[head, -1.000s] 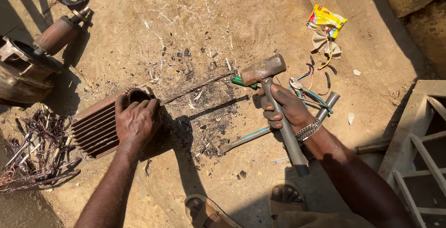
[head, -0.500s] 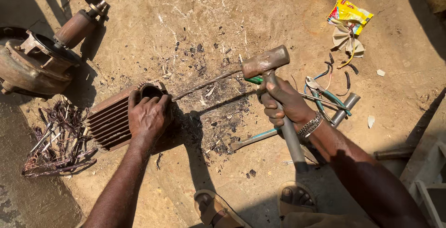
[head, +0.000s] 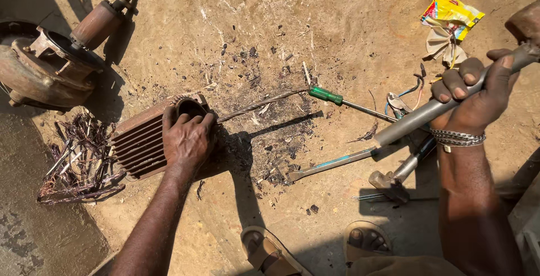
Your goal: The person kneels on a concrete floor and dismantles a burnt electric motor stator, prying burnt copper windings out of the housing with a screwdriver and pliers and pulling the wiring out by hand. They then hold a rod against the motor housing and strike it with a hammer to knock out remaining debris.
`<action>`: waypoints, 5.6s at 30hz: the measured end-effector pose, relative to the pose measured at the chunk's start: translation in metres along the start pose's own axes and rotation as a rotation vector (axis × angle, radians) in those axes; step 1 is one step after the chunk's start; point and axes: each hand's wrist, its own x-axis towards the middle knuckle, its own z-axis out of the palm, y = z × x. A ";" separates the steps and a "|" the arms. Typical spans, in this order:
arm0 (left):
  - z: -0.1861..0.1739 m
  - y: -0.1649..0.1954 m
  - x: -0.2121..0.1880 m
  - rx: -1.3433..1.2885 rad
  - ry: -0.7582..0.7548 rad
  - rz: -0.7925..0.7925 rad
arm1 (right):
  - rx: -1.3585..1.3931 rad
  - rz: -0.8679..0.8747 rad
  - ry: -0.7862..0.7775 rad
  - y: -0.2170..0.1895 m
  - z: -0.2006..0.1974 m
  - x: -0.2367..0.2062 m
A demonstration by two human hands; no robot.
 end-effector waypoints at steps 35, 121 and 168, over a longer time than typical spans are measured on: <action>0.012 -0.019 0.005 -0.094 0.050 -0.059 | -0.022 0.071 0.011 -0.027 -0.010 0.043; 0.035 -0.047 0.012 0.005 -0.287 -0.102 | -0.159 0.303 -0.072 -0.026 0.001 0.022; 0.008 -0.054 -0.003 -0.182 0.029 0.059 | -0.100 0.481 -0.222 0.033 -0.022 -0.013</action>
